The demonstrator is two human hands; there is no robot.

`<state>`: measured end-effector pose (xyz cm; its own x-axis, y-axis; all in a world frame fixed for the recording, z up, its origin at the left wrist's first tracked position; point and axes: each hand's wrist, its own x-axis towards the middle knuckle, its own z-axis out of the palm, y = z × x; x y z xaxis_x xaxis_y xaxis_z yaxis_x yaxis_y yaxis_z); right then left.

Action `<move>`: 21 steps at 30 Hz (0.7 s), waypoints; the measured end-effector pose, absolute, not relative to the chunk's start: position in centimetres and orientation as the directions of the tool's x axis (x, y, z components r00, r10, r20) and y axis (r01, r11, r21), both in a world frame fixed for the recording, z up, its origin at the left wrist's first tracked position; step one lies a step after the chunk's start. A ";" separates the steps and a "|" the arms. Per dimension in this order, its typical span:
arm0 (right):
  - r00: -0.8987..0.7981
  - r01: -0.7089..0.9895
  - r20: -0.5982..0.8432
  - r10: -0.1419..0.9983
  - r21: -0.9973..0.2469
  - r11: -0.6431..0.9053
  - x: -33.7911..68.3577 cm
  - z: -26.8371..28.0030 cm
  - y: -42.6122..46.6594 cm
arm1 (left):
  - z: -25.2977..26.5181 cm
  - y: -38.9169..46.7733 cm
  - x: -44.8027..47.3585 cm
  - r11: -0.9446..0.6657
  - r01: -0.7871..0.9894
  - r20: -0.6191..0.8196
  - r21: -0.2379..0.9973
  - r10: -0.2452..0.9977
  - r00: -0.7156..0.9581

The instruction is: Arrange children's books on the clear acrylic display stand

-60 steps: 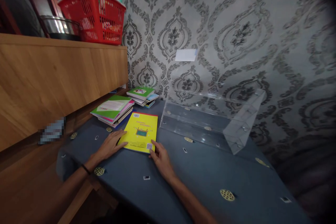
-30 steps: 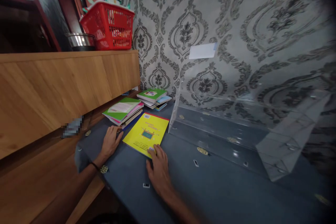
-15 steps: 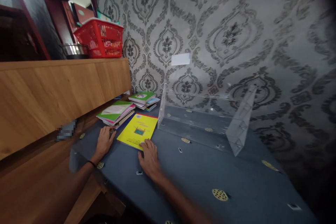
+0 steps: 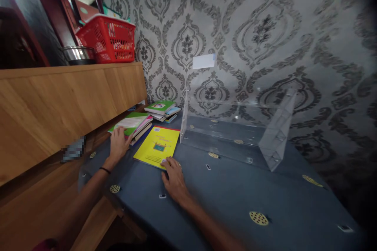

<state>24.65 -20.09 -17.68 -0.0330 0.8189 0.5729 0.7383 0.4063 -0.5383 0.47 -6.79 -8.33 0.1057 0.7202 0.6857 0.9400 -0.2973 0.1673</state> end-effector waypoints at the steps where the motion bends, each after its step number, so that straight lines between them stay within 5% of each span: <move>1: -0.035 0.739 0.577 0.816 -0.535 0.409 24.7 -17.7 -20.1 | -7.7 -6.0 0.6 -0.272 0.951 0.670 0.149 0.734 0.106; 8: -0.049 0.753 0.573 0.818 -0.517 0.407 24.8 -17.1 -20.4 | -6.1 -3.4 0.8 -0.166 0.981 0.380 -0.097 0.905 0.191; 16: -0.070 0.760 0.579 0.812 -0.497 0.419 25.1 -17.9 -20.2 | -4.0 -3.0 0.1 -0.206 0.975 0.238 -0.086 0.946 0.221; 21: -0.067 0.764 0.595 0.801 -0.486 0.425 25.2 -18.2 -20.2 | -2.3 -1.9 -0.3 -0.155 0.980 0.275 -0.121 0.944 0.184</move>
